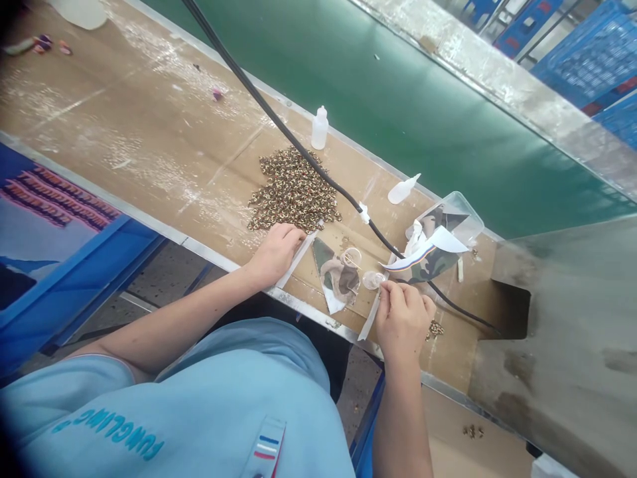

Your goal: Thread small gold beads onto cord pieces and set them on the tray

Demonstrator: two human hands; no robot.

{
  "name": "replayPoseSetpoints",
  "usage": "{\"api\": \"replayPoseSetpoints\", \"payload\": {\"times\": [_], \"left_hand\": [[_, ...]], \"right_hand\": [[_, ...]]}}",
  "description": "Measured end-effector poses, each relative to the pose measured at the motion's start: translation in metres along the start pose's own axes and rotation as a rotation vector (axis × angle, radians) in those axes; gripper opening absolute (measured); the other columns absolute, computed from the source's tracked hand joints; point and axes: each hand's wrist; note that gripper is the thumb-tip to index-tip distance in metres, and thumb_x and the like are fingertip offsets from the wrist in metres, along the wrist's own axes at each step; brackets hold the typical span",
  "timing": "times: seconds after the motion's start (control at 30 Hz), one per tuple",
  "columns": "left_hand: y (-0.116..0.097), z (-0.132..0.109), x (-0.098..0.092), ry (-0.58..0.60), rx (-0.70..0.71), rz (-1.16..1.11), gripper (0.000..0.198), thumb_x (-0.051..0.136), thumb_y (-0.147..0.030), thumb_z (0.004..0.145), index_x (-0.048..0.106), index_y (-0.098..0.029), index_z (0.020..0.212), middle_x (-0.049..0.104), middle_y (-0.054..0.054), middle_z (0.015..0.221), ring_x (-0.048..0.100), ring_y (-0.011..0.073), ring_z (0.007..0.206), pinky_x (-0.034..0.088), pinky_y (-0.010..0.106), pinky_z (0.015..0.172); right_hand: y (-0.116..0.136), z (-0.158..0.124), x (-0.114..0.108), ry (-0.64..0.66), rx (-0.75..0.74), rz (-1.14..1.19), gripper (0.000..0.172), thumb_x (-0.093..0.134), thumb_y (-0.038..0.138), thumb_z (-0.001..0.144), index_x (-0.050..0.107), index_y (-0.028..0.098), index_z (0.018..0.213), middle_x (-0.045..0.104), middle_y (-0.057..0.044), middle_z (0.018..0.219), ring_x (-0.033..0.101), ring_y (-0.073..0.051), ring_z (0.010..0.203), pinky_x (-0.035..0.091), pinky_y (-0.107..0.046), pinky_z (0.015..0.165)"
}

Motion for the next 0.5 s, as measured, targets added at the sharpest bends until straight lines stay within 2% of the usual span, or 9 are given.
{"api": "replayPoseSetpoints", "payload": {"times": [0.17, 0.3, 0.5], "left_hand": [[0.001, -0.001, 0.001, 0.004, -0.011, -0.029, 0.022, 0.037, -0.008, 0.087, 0.058, -0.013, 0.089, 0.055, 0.01, 0.088, 0.046, 0.0199, 0.084, 0.041, 0.031, 0.078], [0.001, 0.0, -0.001, 0.003, -0.046, -0.081, 0.024, 0.036, -0.006, 0.086, 0.058, -0.013, 0.09, 0.056, 0.009, 0.089, 0.047, 0.0191, 0.085, 0.043, 0.031, 0.079], [-0.004, 0.0, -0.013, -0.049, -0.125, -0.286, 0.023, 0.038, -0.009, 0.087, 0.057, -0.014, 0.097, 0.057, 0.008, 0.094, 0.052, 0.0165, 0.095, 0.046, 0.031, 0.088]], "right_hand": [[0.0, 0.0, -0.001, 0.04, 0.027, -0.016, 0.021, 0.048, 0.028, 0.092, 0.064, 0.018, 0.082, 0.065, -0.002, 0.077, 0.055, -0.013, 0.07, 0.03, -0.03, 0.075], [0.001, 0.002, -0.003, 0.027, -0.006, -0.028, 0.018, 0.05, 0.026, 0.091, 0.064, 0.018, 0.083, 0.065, -0.002, 0.076, 0.055, -0.013, 0.069, 0.031, -0.03, 0.075], [0.002, 0.004, -0.006, -0.002, -0.028, -0.016, 0.018, 0.051, 0.023, 0.091, 0.064, 0.016, 0.081, 0.064, -0.003, 0.074, 0.055, -0.012, 0.067, 0.032, -0.03, 0.073]]}}
Point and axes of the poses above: each hand's wrist, its own z-axis towards the middle knuckle, its own x-axis out of the palm, y = z × x
